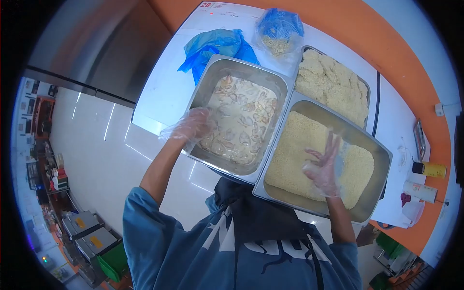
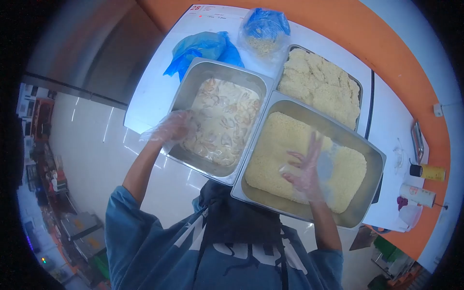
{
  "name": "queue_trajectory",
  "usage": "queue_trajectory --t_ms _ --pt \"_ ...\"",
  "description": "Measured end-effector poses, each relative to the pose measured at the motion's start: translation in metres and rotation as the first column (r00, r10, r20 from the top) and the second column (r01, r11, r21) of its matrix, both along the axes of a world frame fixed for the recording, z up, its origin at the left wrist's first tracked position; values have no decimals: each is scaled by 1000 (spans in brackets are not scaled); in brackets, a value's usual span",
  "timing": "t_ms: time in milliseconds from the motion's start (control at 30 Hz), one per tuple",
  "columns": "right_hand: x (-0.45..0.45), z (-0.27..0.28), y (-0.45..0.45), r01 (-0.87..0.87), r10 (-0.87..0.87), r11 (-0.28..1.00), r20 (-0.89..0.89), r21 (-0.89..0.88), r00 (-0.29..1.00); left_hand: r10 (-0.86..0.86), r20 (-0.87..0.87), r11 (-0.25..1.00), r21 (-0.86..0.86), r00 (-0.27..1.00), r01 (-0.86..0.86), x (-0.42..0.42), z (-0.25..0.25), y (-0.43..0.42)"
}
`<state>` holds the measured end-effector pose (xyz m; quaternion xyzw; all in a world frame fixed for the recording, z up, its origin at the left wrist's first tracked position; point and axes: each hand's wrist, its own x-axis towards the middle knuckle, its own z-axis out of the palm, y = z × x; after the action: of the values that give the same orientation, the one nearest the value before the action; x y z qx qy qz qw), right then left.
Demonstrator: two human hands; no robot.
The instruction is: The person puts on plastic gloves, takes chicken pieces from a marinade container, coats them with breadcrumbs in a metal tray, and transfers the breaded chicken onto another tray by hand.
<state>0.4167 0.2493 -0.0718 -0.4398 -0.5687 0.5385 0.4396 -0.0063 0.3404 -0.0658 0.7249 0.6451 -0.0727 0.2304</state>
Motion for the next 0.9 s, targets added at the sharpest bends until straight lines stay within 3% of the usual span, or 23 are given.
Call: queue_trajectory --t_ms 100,200,300,400,500,600,633,700,800,900 --pt "-3 8 -4 180 -186 982 -136 -57 973 11 71 996 92 997 -18 -7 -17 9" --pt "-3 19 0 216 -231 973 -309 -84 922 -394 -260 919 -96 882 383 2 -17 14" --pt "10 22 -5 222 -247 969 -324 -111 913 -421 -155 906 -122 894 405 -6 -44 20" --pt "12 24 -18 289 -305 952 -289 -100 907 -341 -236 932 -209 910 295 -1 -56 25" --pt "19 19 -34 279 -301 953 -259 -121 918 -236 -73 934 -292 969 205 -13 -69 41" --pt "25 23 -51 343 -387 909 -173 -239 906 -221 -97 940 -288 970 185 13 -9 37" --pt "27 22 -55 345 -386 910 -163 -232 908 -233 -152 941 -285 960 183 10 -20 38" --pt "33 17 -62 352 -386 911 -145 -216 911 -258 -261 943 -276 930 184 -3 -58 44" --pt "40 10 -69 383 -410 898 -93 -217 907 -411 -297 910 -85 862 405 -29 -74 47" --pt "43 1 -73 408 -423 890 -36 -205 905 -159 -52 987 -32 986 157 -12 -1 47"
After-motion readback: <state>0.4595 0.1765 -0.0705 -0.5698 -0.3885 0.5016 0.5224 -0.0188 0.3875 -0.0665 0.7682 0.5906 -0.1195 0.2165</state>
